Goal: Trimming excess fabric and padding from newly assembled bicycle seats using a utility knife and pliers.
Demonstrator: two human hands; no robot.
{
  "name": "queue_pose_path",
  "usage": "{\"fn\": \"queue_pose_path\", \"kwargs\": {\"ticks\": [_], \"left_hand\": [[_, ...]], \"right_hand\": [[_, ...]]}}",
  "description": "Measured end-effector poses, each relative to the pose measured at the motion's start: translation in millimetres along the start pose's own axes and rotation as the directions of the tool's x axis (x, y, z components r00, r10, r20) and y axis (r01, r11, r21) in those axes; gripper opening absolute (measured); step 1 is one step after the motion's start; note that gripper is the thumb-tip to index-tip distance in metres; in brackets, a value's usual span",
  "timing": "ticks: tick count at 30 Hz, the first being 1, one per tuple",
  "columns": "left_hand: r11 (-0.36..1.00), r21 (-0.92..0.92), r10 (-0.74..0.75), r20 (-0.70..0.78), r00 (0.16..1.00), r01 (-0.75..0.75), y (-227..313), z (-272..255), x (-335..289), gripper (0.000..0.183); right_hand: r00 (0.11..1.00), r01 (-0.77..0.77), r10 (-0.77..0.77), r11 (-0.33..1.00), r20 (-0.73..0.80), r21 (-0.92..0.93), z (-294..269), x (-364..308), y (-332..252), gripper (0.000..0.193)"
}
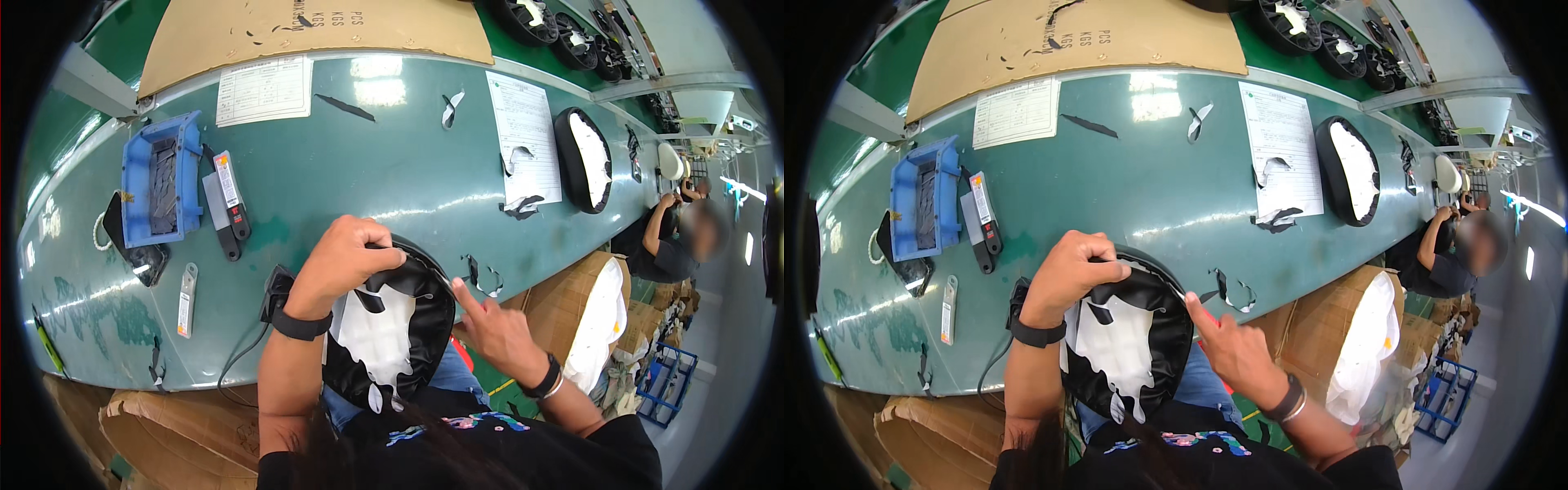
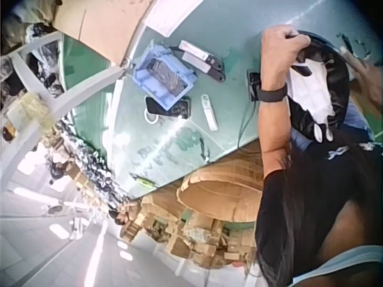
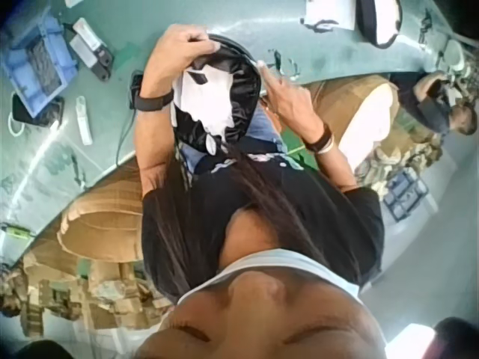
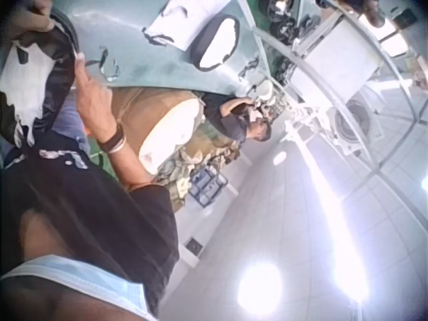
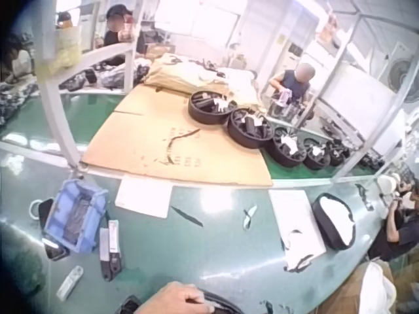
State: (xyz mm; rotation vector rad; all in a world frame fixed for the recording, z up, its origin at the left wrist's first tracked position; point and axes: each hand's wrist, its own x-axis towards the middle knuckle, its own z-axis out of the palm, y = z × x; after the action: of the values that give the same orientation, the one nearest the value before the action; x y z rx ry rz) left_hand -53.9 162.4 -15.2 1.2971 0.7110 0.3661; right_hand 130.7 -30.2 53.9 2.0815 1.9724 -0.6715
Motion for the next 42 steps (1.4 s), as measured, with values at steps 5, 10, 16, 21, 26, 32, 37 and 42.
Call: {"fn": "queue_pose_path", "kwargs": {"ticks": [5,10,16,21,26,32,37,42], "left_hand": [[0.871,-0.419,0.228,-0.116,0.967,-0.256,0.2,-23.0,-11.4,0.035],[0.39,-0.597,0.343,-0.612,0.712,-0.701,-4.9,-34.5,-11.0,0.04],[-0.328,-0.361,0.5,-0.85,0.163,-0.873,-61.3,-90.0,-39.7,0.023],[0.915,-0.044,0.226,-0.767,0.6,-0.401,-40.8,-45.4,-75.9,0.039],[0.943,0.3,0.073,-0.608,0.791,0.143,-34.1,-5.1,-97.2,0.023],[0.771,0.627,0.328,-0.545,0.772,0.115,5.8,53.8,-123.7,0.016],[0.714,0.7,0.322,-0.344,0.882,0.012,-49.8,120.5,-76.1,0.013],[0.875,0.483,0.167,-0.346,0.923,0.023,-45.2,121.5,-71.1,0.022]], "right_hand": [[0.984,-0.177,0.174,0.981,0.038,0.081,12.2,-21.8,-18.6,0.065],[0.963,-0.252,0.264,0.95,-0.044,0.187,33.9,-42.9,-25.8,0.063],[0.902,-0.37,0.301,0.909,0.31,0.192,46.1,-86.3,-52.6,0.062],[0.913,-0.14,0.34,0.778,-0.224,0.613,51.4,-41.2,-3.7,0.082],[0.894,0.135,0.154,0.803,-0.42,0.581,63.1,47.3,23.3,0.086],[0.894,0.436,-0.414,0.721,-0.17,0.538,15.9,111.7,13.8,0.081],[0.939,0.344,-0.236,0.693,-0.251,0.634,16.8,93.0,18.0,0.066],[0.939,0.323,-0.334,0.938,0.081,0.127,-11.6,12.5,58.7,0.053]]}}
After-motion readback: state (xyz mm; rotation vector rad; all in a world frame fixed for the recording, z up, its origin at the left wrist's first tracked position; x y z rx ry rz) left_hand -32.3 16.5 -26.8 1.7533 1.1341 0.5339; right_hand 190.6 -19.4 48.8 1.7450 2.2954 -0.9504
